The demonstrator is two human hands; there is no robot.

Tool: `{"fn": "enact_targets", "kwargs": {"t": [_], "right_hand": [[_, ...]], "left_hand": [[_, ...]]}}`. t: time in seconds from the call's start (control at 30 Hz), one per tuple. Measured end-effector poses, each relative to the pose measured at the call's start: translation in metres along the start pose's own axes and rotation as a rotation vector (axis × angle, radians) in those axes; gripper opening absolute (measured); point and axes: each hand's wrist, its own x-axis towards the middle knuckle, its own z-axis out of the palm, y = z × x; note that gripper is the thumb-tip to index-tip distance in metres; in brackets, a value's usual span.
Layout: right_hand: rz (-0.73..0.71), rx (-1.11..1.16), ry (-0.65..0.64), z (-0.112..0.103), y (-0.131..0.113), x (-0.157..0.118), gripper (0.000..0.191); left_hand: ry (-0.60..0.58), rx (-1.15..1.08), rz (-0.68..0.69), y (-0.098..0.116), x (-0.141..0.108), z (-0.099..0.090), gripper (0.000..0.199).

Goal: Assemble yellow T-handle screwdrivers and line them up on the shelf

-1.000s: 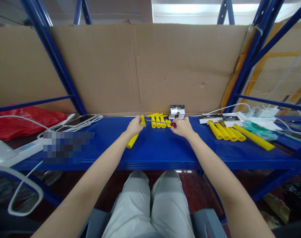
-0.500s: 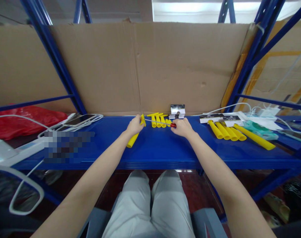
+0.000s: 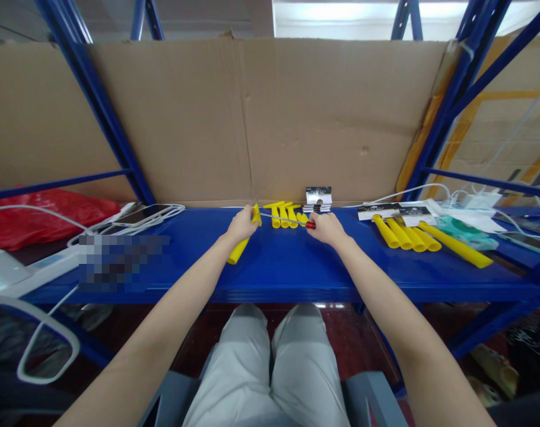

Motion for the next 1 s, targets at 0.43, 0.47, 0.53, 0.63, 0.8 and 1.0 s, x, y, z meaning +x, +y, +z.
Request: {"fn": "enact_targets", "kwargs": {"t": [0.43, 0.47, 0.53, 0.63, 0.8, 1.0], "right_hand": [[-0.029, 0.01, 0.06, 0.0047, 0.0082, 0.0025, 0.015], [-0.02, 0.012, 0.055, 0.005, 0.0079, 0.0028, 0.015], [-0.006, 0.016, 0.055, 0.0045, 0.0066, 0.0024, 0.016], [0.001, 0.033, 0.067, 0.0026, 0.0042, 0.0003, 0.019], [-0.024, 0.082, 0.099, 0.0032, 0.0051, -0.0005, 0.018], [-0.009, 0.052, 0.102, 0.0047, 0.0063, 0.0031, 0.012]], "left_hand": [[0.004, 0.005, 0.004, -0.0003, -0.0006, -0.0011, 0.022], [0.003, 0.002, 0.002, -0.0002, -0.0007, -0.0011, 0.022], [0.003, 0.001, -0.002, 0.0002, -0.0011, -0.0012, 0.022], [0.004, 0.009, 0.005, 0.0005, -0.0017, -0.0016, 0.022], [0.003, 0.02, 0.006, 0.0006, -0.0019, -0.0021, 0.022], [0.003, 0.02, 0.014, 0.0, -0.0011, -0.0012, 0.022]]}}
